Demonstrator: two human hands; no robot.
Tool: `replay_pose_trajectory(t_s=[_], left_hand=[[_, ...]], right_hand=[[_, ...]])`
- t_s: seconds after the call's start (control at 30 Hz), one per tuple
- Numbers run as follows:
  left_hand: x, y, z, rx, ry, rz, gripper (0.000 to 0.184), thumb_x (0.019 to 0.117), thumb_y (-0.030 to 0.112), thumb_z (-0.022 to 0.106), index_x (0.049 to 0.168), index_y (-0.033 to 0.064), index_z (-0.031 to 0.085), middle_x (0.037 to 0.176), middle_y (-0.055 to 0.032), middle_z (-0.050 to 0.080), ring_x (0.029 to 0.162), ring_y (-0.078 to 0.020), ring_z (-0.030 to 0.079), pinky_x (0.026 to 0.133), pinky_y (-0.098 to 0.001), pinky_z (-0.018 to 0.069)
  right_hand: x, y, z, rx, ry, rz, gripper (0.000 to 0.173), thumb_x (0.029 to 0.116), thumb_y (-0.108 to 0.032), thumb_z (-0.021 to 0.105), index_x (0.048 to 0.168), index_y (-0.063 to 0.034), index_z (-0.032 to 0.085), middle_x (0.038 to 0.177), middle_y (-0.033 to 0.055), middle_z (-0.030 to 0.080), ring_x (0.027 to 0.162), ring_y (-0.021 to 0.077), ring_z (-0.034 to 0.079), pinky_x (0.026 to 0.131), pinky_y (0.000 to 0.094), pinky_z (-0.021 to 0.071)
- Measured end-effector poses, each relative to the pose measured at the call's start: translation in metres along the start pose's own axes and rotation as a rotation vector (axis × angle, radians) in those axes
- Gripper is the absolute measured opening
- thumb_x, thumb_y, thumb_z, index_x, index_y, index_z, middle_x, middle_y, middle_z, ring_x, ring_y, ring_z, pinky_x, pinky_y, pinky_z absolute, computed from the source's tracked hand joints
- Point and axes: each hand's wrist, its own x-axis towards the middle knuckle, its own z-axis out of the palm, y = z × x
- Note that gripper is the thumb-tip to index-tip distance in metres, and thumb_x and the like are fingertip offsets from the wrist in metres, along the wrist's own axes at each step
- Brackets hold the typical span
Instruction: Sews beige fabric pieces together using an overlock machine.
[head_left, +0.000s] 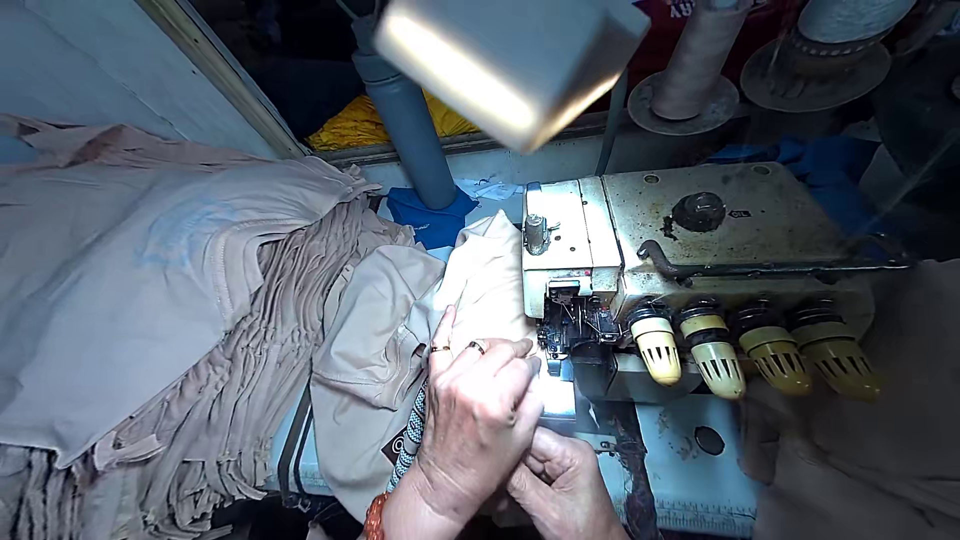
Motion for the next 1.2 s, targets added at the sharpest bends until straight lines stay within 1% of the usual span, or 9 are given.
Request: replay_pose_trajectory(t_s=[0.07, 0.1, 0.27, 0.4, 0.53, 0.63, 0.87, 1.07, 1.2], left_hand=[[0.003, -0.005, 0.003, -0.039, -0.007, -0.086, 0.020, 0.0907, 0.027, 0.065, 0.091, 0.0199, 0.083, 0.105, 0.0048, 0.077, 0.101, -0.0115, 0.071, 0.108, -0.0494, 0.0462], [0.003, -0.008, 0.003, -0.057, -0.009, -0.137, 0.020, 0.0895, 0.030, 0.065, 0.092, 0.0221, 0.083, 0.106, 0.0063, 0.075, 0.100, -0.0105, 0.067, 0.093, -0.0375, 0.0515], [-0.024, -0.006, -0.019, -0.142, 0.003, -0.320, 0.017, 0.0855, 0.023, 0.063, 0.087, 0.0166, 0.079, 0.096, 0.0028, 0.070, 0.086, -0.0014, 0.066, 0.072, -0.0171, 0.0554], [-0.046, 0.037, -0.061, -0.525, -0.350, -0.296, 0.012, 0.0896, -0.001, 0.063, 0.090, -0.0017, 0.075, 0.092, -0.0143, 0.072, 0.084, -0.0159, 0.069, 0.076, -0.0270, 0.0567], [-0.044, 0.026, -0.072, -0.421, -0.323, -0.279, 0.024, 0.0980, 0.009, 0.059, 0.114, 0.0028, 0.076, 0.122, -0.0146, 0.072, 0.107, -0.0182, 0.071, 0.089, -0.0327, 0.0598], [-0.044, -0.026, -0.055, -0.150, -0.214, -0.245, 0.045, 0.0969, 0.036, 0.058, 0.135, 0.0132, 0.068, 0.141, -0.0045, 0.064, 0.112, -0.0119, 0.069, 0.088, -0.0329, 0.0592], [-0.057, -0.064, -0.058, -0.457, -0.132, -0.384, 0.009, 0.0872, 0.024, 0.072, 0.088, 0.0177, 0.079, 0.090, 0.0088, 0.073, 0.082, 0.0001, 0.069, 0.071, -0.0165, 0.0588], [-0.056, -0.080, -0.092, -0.276, 0.023, -0.315, 0.011, 0.0855, 0.028, 0.075, 0.081, 0.0187, 0.080, 0.096, 0.0074, 0.072, 0.088, -0.0003, 0.068, 0.075, -0.0134, 0.0561], [-0.044, -0.048, -0.099, -0.145, -0.071, -0.222, 0.023, 0.0888, 0.036, 0.070, 0.094, 0.0160, 0.081, 0.104, 0.0019, 0.074, 0.083, 0.0005, 0.067, 0.068, -0.0179, 0.0564]], right_hand=[[0.001, -0.005, 0.001, 0.022, -0.049, 0.048, 0.008, 0.0897, 0.006, 0.061, 0.093, 0.0046, 0.068, 0.072, 0.0001, 0.071, 0.063, 0.0045, 0.069, 0.060, 0.0225, 0.0601], [0.002, -0.007, -0.001, 0.019, -0.076, 0.067, 0.009, 0.0911, 0.006, 0.060, 0.095, 0.0052, 0.068, 0.074, 0.0014, 0.072, 0.065, 0.0060, 0.071, 0.062, 0.0236, 0.0614], [-0.003, -0.012, -0.023, -0.299, -0.106, -0.123, 0.022, 0.1008, -0.007, 0.059, 0.112, 0.0084, 0.069, 0.078, 0.0072, 0.074, 0.065, 0.0090, 0.071, 0.063, 0.0251, 0.0607], [-0.004, -0.007, -0.043, -0.414, -0.225, -0.311, 0.046, 0.1107, -0.029, 0.044, 0.131, 0.0089, 0.062, 0.112, 0.0159, 0.075, 0.099, 0.0121, 0.072, 0.092, 0.0262, 0.0572], [-0.006, -0.004, -0.080, -0.490, -0.034, -0.278, 0.025, 0.1012, -0.008, 0.052, 0.094, 0.0003, 0.075, 0.088, 0.0037, 0.076, 0.081, -0.0008, 0.070, 0.076, 0.0168, 0.0578], [-0.003, -0.015, -0.103, -0.463, 0.187, -0.273, 0.021, 0.0998, -0.011, 0.058, 0.092, -0.0055, 0.076, 0.084, -0.0078, 0.075, 0.077, -0.0076, 0.067, 0.071, 0.0113, 0.0567], [-0.008, -0.024, -0.115, -0.324, 0.187, -0.260, 0.014, 0.0973, -0.014, 0.067, 0.106, -0.0120, 0.078, 0.090, -0.0090, 0.077, 0.075, -0.0032, 0.069, 0.069, 0.0139, 0.0574], [-0.006, -0.026, -0.123, -0.425, 0.253, -0.365, 0.010, 0.0980, -0.020, 0.068, 0.099, -0.0213, 0.078, 0.094, -0.0136, 0.077, 0.086, -0.0030, 0.071, 0.078, 0.0149, 0.0590], [-0.015, -0.047, -0.096, -0.501, 0.098, -0.375, 0.013, 0.1023, -0.016, 0.062, 0.103, -0.0112, 0.074, 0.096, -0.0106, 0.076, 0.088, -0.0068, 0.068, 0.078, 0.0137, 0.0579]])
